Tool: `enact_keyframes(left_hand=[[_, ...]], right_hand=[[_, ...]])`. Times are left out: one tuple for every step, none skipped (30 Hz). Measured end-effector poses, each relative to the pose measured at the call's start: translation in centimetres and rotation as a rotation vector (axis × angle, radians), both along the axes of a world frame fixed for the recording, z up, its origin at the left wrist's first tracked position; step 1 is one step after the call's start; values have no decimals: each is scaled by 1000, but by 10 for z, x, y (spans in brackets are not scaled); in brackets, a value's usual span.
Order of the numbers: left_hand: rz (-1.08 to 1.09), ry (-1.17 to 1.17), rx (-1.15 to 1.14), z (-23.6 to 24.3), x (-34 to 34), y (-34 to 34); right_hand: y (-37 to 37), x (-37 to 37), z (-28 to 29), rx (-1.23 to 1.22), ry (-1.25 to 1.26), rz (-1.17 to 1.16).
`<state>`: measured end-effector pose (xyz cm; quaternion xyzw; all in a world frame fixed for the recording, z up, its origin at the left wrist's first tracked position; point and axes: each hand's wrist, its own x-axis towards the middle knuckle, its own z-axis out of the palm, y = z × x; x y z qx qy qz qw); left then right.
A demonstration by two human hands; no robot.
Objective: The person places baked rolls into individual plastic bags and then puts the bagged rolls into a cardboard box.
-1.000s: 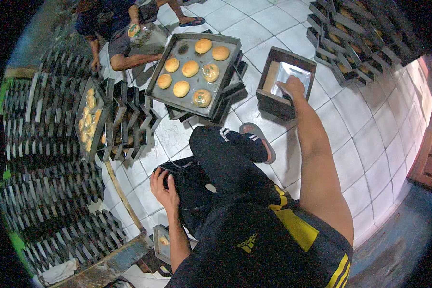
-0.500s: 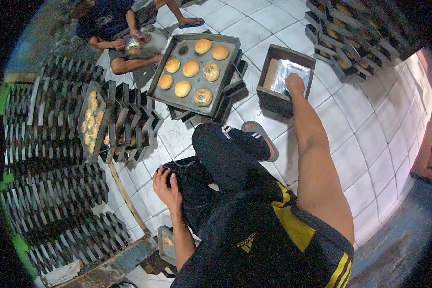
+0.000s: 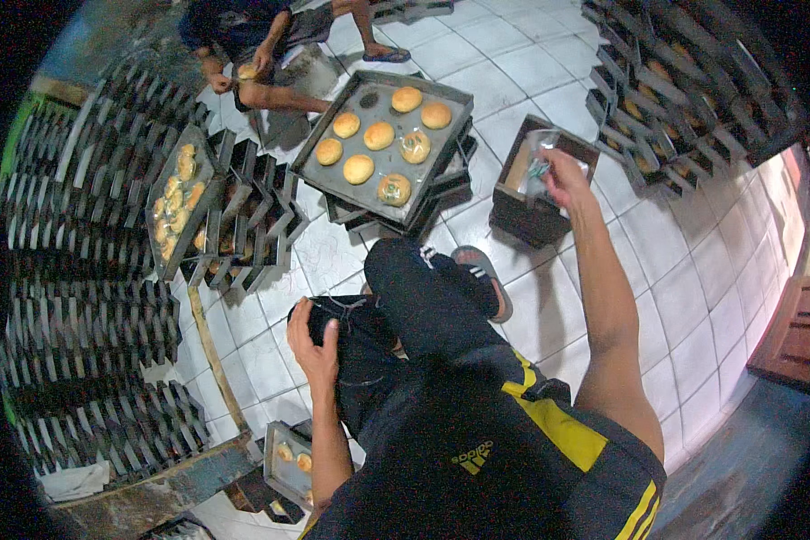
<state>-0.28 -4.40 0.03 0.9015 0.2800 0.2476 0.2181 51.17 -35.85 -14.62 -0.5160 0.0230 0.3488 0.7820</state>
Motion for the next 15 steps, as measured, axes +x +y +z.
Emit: enact_keyframes(left_hand=[[-45,-36,-6,7,3,-5],[-99,-44,-54,16,10,-15],[-188,-71,3,17,18,-21],[-291,-103,62,24,33,-26],[-354,-156,109,32,49,-33],[-395,-181,161,37,59,-39],[-398,-257,185,44,67,-44],[-396,-325,209,51,69,-47],[-346,-364,234,51,63,-43],[-298,-400,263,49,56,-38],[-246,-432,293,47,47,-35],[-118,-463,281,65,34,-38],[17,-372,76,62,15,-37],[154,-287,-131,58,-3,-40],[173,-515,-439,65,-11,-44]], right_hand=[[22,-25,32,162,103,36],[48,-65,68,319,210,84],[73,-110,112,347,295,71],[90,-153,147,371,374,56],[101,-186,165,441,411,178],[112,-213,175,509,453,305],[126,-241,177,590,537,337],[138,-267,177,664,634,369],[147,-291,184,676,679,413],[156,-311,194,689,725,455],[161,-324,207,655,735,505],[161,-331,211,565,652,569],[160,-335,214,478,564,631],[158,-339,218,393,474,694],[158,-339,234,303,366,805]])
